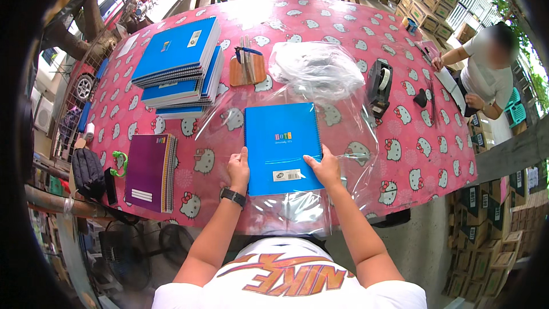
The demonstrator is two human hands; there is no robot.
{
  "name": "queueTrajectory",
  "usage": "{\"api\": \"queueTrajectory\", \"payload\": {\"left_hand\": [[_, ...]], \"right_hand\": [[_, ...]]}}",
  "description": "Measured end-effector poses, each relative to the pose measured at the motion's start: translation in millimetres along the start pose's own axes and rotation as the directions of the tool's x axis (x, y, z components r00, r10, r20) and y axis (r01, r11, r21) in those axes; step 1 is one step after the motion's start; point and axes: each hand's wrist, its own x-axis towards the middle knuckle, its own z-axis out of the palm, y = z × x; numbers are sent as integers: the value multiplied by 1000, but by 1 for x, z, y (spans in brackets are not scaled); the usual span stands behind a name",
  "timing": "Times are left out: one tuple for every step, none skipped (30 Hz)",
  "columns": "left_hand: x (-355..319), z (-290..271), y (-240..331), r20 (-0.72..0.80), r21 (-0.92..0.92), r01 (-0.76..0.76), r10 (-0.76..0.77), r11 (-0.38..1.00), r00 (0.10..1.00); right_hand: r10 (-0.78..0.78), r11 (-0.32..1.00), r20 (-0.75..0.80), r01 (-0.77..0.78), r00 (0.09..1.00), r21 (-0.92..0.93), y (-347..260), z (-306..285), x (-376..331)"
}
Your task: The person places stacks of notebooks into clear plastic bags, folds the bags over, and secures them with adhesive tape before stacking the packaged notebooks.
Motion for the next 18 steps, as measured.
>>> {"api": "queueTrajectory", "payload": {"left_hand": [[1,-2,0,18,7,19,-19,1000,1000],[3,-3,-1,16,8,22,-22,1000,1000],[6,-5,-3,64,-142,100,-92,985,994],[8,-6,-1,130,-283,178,-146,942,981],[8,-4,2,132,-282,176,-143,943,981],[8,-4,6,194,-351,264,-206,898,959],[8,-6,9,261,-412,351,-260,841,930],[8,-7,8,258,-410,350,-262,842,930],[9,-10,4,244,-387,318,-237,865,940],[9,-8,3,245,-362,284,-203,888,948],[9,-7,2,248,-365,283,-201,887,948],[7,-6,2,208,-253,202,-151,946,966],[6,-4,3,175,-133,118,-94,984,980],[5,-2,4,183,-134,117,-91,984,979],[2,-2,11,149,-54,76,-67,996,987],[0,-1,15,115,27,36,-39,999,993],[-1,3,12,123,25,35,-38,999,992],[1,2,1,92,17,26,-27,1000,995]], "right_hand": [[0,1000,4,0,1000,0,0,2,-1],[-9,999,-7,8,1000,-36,-1,4,-2],[-22,997,-16,21,1000,-70,-3,6,-2],[-21,997,-19,19,1000,-68,6,8,1],[-49,999,-68,48,997,-6,22,9,8],[-76,995,-110,83,991,56,21,8,11],[26,992,-42,-21,999,126,20,5,13],[26,991,-39,-21,999,129,19,5,12],[72,997,-8,-72,997,-5,-5,3,8],[127,982,0,-125,992,-142,-17,-1,5],[126,982,-4,-125,992,-144,-19,-1,5],[137,984,-6,-136,991,-112,-18,-2,4],[147,986,-9,-147,989,-79,-16,-3,3],[153,985,-15,-154,988,-80,-8,-2,5],[113,992,-35,-114,993,-44,-3,0,8],[72,997,-55,-73,996,-9,2,0,9],[77,997,-61,-78,995,-12,8,-4,6],[103,990,25,-100,994,-103,-13,-4,1]]}}
